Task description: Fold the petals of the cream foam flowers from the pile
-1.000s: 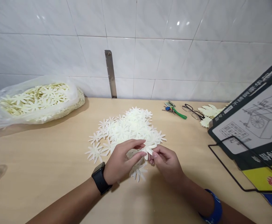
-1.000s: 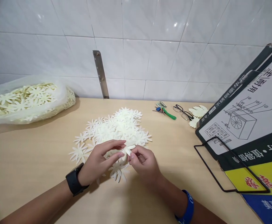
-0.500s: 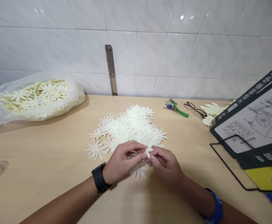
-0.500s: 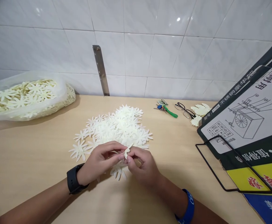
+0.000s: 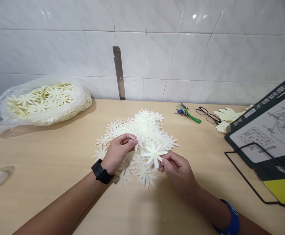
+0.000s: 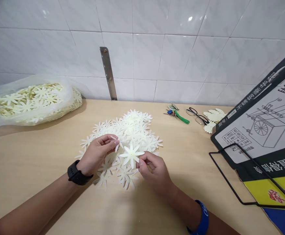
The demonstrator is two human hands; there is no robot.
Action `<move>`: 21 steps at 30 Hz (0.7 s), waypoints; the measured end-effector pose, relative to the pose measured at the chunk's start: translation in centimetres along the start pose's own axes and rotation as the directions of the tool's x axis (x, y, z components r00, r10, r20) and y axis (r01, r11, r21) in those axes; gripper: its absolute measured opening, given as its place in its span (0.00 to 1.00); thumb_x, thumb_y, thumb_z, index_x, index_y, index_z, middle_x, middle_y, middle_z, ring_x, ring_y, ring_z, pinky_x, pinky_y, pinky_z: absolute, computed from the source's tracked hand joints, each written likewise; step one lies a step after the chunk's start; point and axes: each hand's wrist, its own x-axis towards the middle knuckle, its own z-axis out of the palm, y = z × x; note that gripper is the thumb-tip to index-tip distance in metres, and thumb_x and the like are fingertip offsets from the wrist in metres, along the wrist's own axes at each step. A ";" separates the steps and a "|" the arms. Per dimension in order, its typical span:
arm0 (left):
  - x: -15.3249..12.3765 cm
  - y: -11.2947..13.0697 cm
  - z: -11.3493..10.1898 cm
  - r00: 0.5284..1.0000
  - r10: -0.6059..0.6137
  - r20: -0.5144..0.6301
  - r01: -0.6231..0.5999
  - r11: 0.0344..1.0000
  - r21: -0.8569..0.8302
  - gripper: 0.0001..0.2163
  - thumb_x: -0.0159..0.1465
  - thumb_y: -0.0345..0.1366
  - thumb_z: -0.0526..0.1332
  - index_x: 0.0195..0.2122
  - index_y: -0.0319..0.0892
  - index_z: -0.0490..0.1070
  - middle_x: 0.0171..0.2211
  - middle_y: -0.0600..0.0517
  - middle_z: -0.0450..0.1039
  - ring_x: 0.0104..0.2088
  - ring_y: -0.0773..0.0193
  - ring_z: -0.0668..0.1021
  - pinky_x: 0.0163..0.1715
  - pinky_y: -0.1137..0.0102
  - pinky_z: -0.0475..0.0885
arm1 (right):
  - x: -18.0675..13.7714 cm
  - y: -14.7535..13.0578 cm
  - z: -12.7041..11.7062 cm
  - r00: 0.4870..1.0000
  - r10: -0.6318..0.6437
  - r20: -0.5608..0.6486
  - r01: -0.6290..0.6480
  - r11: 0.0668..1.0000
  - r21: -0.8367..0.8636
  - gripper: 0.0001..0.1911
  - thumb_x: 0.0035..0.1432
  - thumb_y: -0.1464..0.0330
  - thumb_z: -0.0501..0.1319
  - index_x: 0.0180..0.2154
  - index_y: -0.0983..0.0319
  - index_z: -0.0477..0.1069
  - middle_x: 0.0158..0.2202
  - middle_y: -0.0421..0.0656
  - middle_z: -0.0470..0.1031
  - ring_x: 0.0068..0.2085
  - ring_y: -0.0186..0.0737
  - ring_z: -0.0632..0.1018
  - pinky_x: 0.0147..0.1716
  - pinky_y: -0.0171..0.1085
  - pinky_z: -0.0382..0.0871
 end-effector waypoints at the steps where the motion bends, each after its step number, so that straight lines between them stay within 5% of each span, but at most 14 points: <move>1: 0.1 0.0 -0.1 1.000 0.010 -0.008 -0.010 1.000 0.015 0.11 0.52 0.37 0.70 0.33 0.38 0.74 0.26 0.55 0.70 0.27 0.72 0.71 0.31 0.77 0.69 | 0.0 0.0 0.0 1.000 0.010 -0.003 -0.010 1.000 0.001 0.09 0.59 0.71 0.56 0.26 0.61 0.68 0.24 0.39 0.70 0.27 0.34 0.70 0.27 0.32 0.65; 10: 0.0 0.3 -0.6 0.982 0.187 0.026 -0.181 0.894 0.409 0.15 0.62 0.42 0.60 0.21 0.40 0.66 0.19 0.56 0.65 0.22 0.69 0.67 0.25 0.73 0.63 | 0.2 -0.2 0.0 0.999 0.029 -0.013 -0.029 1.000 -0.004 0.12 0.62 0.68 0.55 0.26 0.61 0.68 0.24 0.39 0.69 0.27 0.35 0.70 0.28 0.33 0.66; 16: 0.3 0.0 -1.2 0.842 0.534 0.078 -0.430 0.575 0.696 0.13 0.65 0.40 0.57 0.24 0.41 0.68 0.32 0.51 0.72 0.37 0.61 0.74 0.42 0.66 0.67 | 0.4 0.0 0.1 0.998 0.037 -0.046 -0.037 0.999 -0.006 0.13 0.64 0.65 0.54 0.27 0.61 0.68 0.23 0.39 0.68 0.27 0.35 0.71 0.28 0.33 0.67; 21: 2.7 -0.8 -3.4 0.838 0.546 -0.012 -0.190 0.312 0.931 0.06 0.61 0.37 0.61 0.38 0.43 0.72 0.53 0.44 0.69 0.56 0.46 0.68 0.58 0.45 0.55 | 0.4 0.3 0.1 0.998 0.050 -0.043 -0.050 0.999 0.000 0.13 0.64 0.65 0.54 0.27 0.60 0.68 0.23 0.39 0.68 0.27 0.35 0.70 0.28 0.33 0.67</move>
